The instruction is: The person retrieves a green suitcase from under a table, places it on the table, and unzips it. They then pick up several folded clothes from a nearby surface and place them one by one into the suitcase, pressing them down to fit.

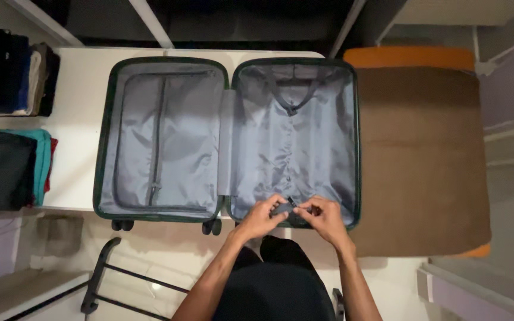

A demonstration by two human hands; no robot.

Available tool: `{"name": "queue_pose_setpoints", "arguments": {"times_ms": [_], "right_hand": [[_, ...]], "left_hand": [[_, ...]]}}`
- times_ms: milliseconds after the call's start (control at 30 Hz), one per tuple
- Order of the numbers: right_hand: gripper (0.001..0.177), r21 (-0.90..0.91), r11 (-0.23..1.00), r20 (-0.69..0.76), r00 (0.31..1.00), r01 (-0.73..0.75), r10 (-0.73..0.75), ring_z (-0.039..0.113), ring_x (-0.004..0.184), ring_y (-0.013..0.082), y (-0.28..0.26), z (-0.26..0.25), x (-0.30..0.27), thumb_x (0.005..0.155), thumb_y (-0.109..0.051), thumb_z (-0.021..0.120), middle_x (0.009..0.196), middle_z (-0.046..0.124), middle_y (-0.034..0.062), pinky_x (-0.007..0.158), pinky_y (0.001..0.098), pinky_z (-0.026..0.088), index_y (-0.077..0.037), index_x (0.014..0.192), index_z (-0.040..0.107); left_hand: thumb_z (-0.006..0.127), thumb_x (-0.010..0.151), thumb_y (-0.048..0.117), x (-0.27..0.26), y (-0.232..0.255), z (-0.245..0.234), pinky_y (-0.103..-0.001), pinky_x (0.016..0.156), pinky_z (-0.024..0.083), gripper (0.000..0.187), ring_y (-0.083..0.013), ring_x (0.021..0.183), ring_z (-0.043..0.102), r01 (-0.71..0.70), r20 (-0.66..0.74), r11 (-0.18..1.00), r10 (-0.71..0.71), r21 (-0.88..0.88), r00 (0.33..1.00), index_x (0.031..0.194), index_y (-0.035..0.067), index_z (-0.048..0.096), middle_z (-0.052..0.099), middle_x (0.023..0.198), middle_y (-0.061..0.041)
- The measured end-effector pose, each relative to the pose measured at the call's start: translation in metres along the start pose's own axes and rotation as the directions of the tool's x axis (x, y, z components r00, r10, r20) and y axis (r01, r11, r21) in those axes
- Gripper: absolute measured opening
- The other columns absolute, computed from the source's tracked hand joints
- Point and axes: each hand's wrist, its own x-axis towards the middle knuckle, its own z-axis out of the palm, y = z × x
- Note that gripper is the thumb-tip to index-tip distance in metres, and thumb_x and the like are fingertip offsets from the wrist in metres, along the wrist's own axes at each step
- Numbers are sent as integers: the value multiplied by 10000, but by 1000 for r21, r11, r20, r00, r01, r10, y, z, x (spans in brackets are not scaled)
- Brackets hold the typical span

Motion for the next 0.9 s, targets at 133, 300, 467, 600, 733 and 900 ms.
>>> {"name": "queue_pose_setpoints", "arguments": {"times_ms": [133,300,467,600,733,900], "right_hand": [[173,176,933,214,938,-312,273,549,632,60,13,0,-39,799,-122,862,662,656,36,578,249,453,32,810,787],[182,-159,896,240,864,-415,443,775,750,157,60,27,-84,824,-102,773,844,827,120,722,294,596,-31,985,817],[272,-278,916,152,928,-290,340,769,892,243,79,53,-124,867,-117,742,990,788,190,814,364,593,-24,1120,779],[298,-221,901,23,921,-374,388,775,827,227,43,55,-137,908,-205,732,934,799,160,779,368,582,-69,1171,766],[274,-19,970,-90,967,-240,238,723,760,129,10,46,-128,913,-211,722,863,802,81,712,301,570,-50,1129,769],[234,5,980,-238,952,-199,194,635,712,75,-8,33,-84,935,-198,734,798,779,56,660,254,514,-44,1098,798]], "left_hand": [[766,797,72,-29,1,1,-434,894,491,244,-349,1036,604,-254,70,929,244,269,967,1017,4,686,644,1023,-169],[693,816,24,-70,-34,14,-444,1065,467,200,-336,1265,522,-271,-23,832,322,485,947,1013,46,714,579,1254,-128],[716,774,16,-105,-53,24,-471,1129,397,258,-387,1411,425,-342,-50,743,450,575,892,1032,19,721,495,1458,-175],[740,792,45,-112,-56,26,-486,1141,377,226,-402,1432,404,-366,-73,768,469,526,880,1018,33,730,496,1476,-188],[748,837,97,-97,-54,20,-472,1094,418,206,-372,1319,512,-341,-139,830,438,441,888,1037,46,738,620,1317,-155],[696,919,127,-60,-36,-6,-429,891,537,162,-358,1031,667,-275,-165,900,344,338,924,1055,49,738,715,1075,-141]]}}
